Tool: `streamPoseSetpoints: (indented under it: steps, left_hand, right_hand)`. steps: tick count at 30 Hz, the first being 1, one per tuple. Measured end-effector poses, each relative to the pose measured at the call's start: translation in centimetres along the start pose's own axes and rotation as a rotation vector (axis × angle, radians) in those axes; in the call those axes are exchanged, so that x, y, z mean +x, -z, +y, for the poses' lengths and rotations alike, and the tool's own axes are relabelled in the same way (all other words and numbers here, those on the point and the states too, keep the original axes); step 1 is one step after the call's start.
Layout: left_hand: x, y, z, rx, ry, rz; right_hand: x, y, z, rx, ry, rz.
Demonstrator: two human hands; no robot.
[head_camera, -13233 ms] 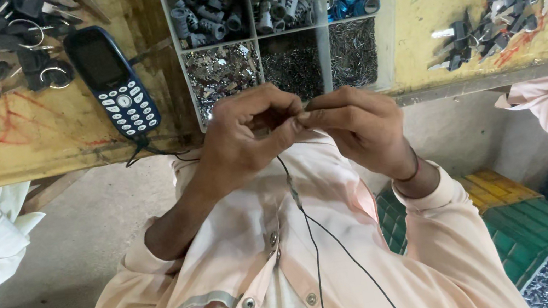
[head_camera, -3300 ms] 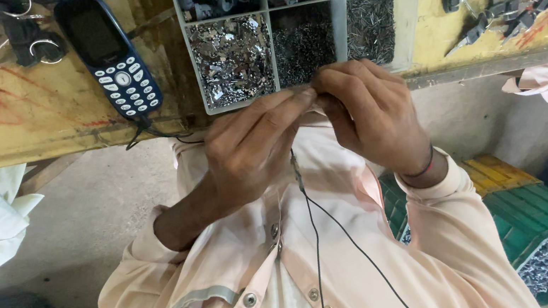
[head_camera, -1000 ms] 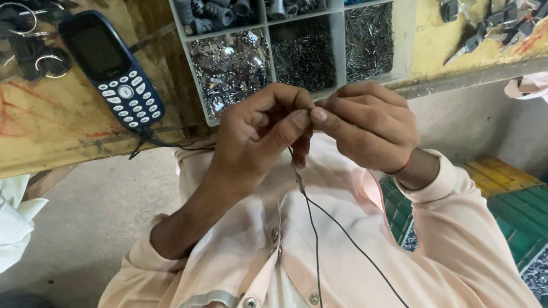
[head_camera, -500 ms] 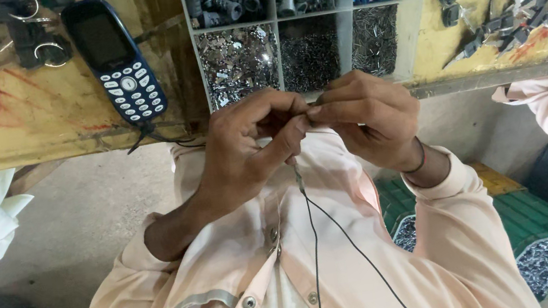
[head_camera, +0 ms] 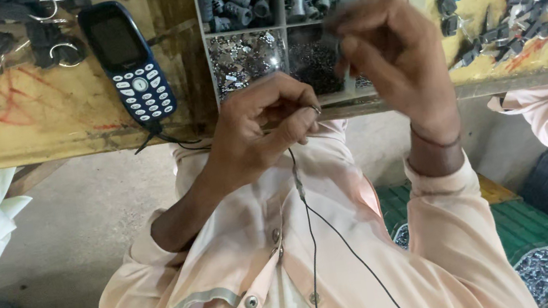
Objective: The person sits at a workbench and assembles small plastic components by hand, repeatedly picking parts from a compartment tray and pressing them together, then placing finished assemblies aside. The person continues this assembly cycle throughout the episode.
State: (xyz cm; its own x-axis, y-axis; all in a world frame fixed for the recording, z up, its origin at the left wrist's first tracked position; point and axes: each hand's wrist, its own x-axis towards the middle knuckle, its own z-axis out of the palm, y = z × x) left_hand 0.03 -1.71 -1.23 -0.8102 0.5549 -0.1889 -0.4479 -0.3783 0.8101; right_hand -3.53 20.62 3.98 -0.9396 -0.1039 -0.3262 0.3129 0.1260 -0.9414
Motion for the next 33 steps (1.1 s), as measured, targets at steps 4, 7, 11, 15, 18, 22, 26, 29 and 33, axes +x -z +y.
streamPoseSetpoints:
  steps: [4, 7, 11, 15, 18, 22, 26, 29, 33]
  left_hand:
    - [1.0, 0.3, -0.5, -0.146, 0.036, -0.020]
    - [0.8, 0.3, -0.2, -0.136, 0.040, -0.022]
    - [0.3, -0.4, 0.5, -0.019, 0.126, 0.091]
    - [0.1, -0.9, 1.1, 0.040, 0.160, 0.121]
    - [0.2, -0.9, 1.2, 0.068, 0.163, 0.116]
    - [0.0, -1.0, 1.0, 0.068, 0.154, 0.131]
    - [-0.1, -1.4, 0.6, 0.106, 0.082, 0.165]
    - [-0.3, -2.1, 0.3, 0.285, -0.018, 0.222]
    - [-0.4, -3.2, -0.4, 0.333, -0.186, 0.193]
  right_hand:
    - [-3.8, 0.1, 0.9, -0.085, 0.038, -0.232]
    - [-4.4, -0.3, 1.8, -0.215, 0.185, -0.170]
    - [-4.3, -1.1, 2.8, -0.470, 0.395, -0.059]
    - [-5.0, -1.0, 3.4, -0.635, 0.599, 0.022]
    - [-5.3, -0.8, 3.7, -0.706, 0.615, 0.032]
    - [-5.1, -0.6, 3.5, -0.720, 0.684, 0.030]
    - [-4.8, -0.3, 2.5, -0.746, 0.675, 0.005]
    - [-4.7, -0.5, 2.0, -0.785, 0.638, -0.023]
    - [-4.9, -1.9, 1.2, -0.960, 0.656, 0.178]
